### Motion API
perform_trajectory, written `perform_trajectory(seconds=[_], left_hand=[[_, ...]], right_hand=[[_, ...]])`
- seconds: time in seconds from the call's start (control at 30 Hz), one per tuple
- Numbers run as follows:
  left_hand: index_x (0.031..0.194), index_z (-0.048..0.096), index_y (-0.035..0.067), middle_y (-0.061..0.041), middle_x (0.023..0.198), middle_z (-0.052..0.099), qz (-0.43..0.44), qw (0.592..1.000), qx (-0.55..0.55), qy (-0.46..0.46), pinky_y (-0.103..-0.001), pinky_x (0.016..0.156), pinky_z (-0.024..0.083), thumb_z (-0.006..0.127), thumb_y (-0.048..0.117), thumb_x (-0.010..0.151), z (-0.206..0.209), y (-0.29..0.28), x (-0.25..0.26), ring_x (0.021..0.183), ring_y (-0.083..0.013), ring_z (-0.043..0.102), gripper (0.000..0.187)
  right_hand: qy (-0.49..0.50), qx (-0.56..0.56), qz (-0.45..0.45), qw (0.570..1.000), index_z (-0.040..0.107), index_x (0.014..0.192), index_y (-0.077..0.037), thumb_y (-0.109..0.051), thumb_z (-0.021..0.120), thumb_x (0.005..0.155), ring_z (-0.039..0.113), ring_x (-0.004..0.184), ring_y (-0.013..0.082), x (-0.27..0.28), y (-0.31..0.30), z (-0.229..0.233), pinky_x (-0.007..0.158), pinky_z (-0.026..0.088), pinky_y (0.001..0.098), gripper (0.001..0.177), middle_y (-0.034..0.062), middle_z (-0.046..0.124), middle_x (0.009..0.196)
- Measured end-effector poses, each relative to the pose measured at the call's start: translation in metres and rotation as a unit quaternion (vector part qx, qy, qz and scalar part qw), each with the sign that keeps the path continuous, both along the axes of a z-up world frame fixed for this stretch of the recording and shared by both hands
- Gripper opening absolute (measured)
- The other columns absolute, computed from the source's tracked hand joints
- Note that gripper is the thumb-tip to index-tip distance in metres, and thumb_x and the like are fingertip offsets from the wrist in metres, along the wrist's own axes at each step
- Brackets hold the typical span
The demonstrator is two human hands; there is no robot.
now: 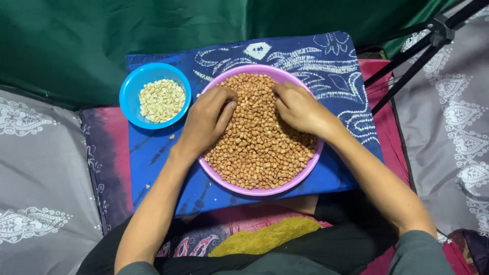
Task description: Manually sorting nuts by sifting through a large bowl and picking out specific pieces to place in a separate container.
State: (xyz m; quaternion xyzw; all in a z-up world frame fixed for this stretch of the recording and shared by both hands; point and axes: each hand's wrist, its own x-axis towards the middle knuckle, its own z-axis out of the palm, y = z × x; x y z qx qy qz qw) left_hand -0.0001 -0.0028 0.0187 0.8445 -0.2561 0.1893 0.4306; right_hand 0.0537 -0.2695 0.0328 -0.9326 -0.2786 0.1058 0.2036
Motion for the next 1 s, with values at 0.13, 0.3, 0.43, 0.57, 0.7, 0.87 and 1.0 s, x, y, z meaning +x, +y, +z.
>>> perform_trajectory(seconds=[0.13, 0.3, 0.43, 0.57, 0.7, 0.87, 1.0], left_hand=[[0.107, 0.066, 0.013, -0.008, 0.101, 0.069, -0.015, 1.000, 0.010, -0.006, -0.044, 0.089, 0.053, 0.060, 0.017, 0.106, -0.001, 0.001, 0.002, 0.101, -0.0350, 0.069, 0.007], [0.109, 0.067, 0.011, -0.010, 0.100, 0.069, -0.013, 1.000, 0.018, -0.006, -0.045, 0.090, 0.054, 0.058, 0.014, 0.106, 0.003, 0.001, 0.000, 0.102, -0.0369, 0.069, 0.010], [0.111, 0.066, 0.007, -0.014, 0.102, 0.068, -0.018, 1.000, 0.019, -0.012, -0.047, 0.090, 0.054, 0.058, 0.010, 0.105, 0.006, 0.001, -0.002, 0.102, -0.0395, 0.068, 0.010], [0.110, 0.066, 0.009, -0.012, 0.099, 0.068, -0.018, 1.000, 0.000, 0.002, -0.045, 0.089, 0.054, 0.057, 0.012, 0.107, 0.007, 0.002, -0.003, 0.100, -0.0379, 0.069, 0.010], [0.109, 0.065, 0.008, -0.014, 0.097, 0.067, -0.012, 1.000, -0.013, 0.000, -0.048, 0.088, 0.054, 0.056, 0.013, 0.107, 0.011, 0.002, -0.004, 0.098, -0.0407, 0.068, 0.010], [0.108, 0.064, 0.010, -0.012, 0.098, 0.067, -0.018, 1.000, -0.001, -0.007, -0.047, 0.089, 0.054, 0.057, 0.013, 0.107, 0.006, 0.001, -0.003, 0.100, -0.0386, 0.068, 0.008], [0.109, 0.064, 0.011, -0.012, 0.098, 0.066, -0.023, 1.000, -0.004, -0.009, -0.047, 0.088, 0.053, 0.057, 0.013, 0.107, 0.006, 0.002, -0.002, 0.099, -0.0388, 0.068, 0.008]], right_hand=[[0.106, 0.050, -0.001, 0.993, 0.064, 0.113, 0.006, -0.014, 0.046, 0.098, 0.060, 0.110, 0.0585, -0.023, 0.026, 0.051, 0.093, 0.048, 0.0682, 0.031, 0.0359, 0.067, 0.105], [0.134, 0.096, 0.040, 0.986, 0.066, 0.124, 0.006, -0.005, 0.043, 0.096, 0.067, 0.116, 0.0449, -0.029, 0.043, 0.076, 0.101, 0.051, 0.0569, 0.038, 0.0284, 0.071, 0.114], [0.122, 0.116, 0.065, 0.984, 0.065, 0.125, 0.010, 0.002, 0.042, 0.095, 0.065, 0.116, 0.0486, -0.033, 0.051, 0.103, 0.102, 0.049, 0.0607, 0.039, 0.0335, 0.070, 0.114], [0.034, 0.019, 0.039, 0.999, 0.068, 0.120, 0.007, 0.000, 0.047, 0.095, 0.068, 0.106, 0.0497, -0.026, 0.035, 0.107, 0.093, 0.052, 0.0614, 0.034, 0.0315, 0.071, 0.109], [-0.031, -0.153, 0.005, 0.988, 0.069, 0.112, 0.002, -0.017, 0.056, 0.096, 0.071, 0.095, 0.0501, -0.014, -0.014, 0.039, 0.082, 0.058, 0.0601, 0.028, 0.0282, 0.071, 0.102], [0.107, -0.141, -0.042, 0.983, 0.066, 0.111, 0.000, -0.028, 0.050, 0.099, 0.068, 0.102, 0.0523, -0.030, -0.015, 0.026, 0.086, 0.056, 0.0630, 0.034, 0.0290, 0.071, 0.104], [0.199, -0.045, -0.054, 0.977, 0.070, 0.115, -0.002, -0.020, 0.046, 0.097, 0.063, 0.112, 0.0546, -0.034, 0.006, 0.057, 0.096, 0.050, 0.0645, 0.035, 0.0312, 0.072, 0.108]])
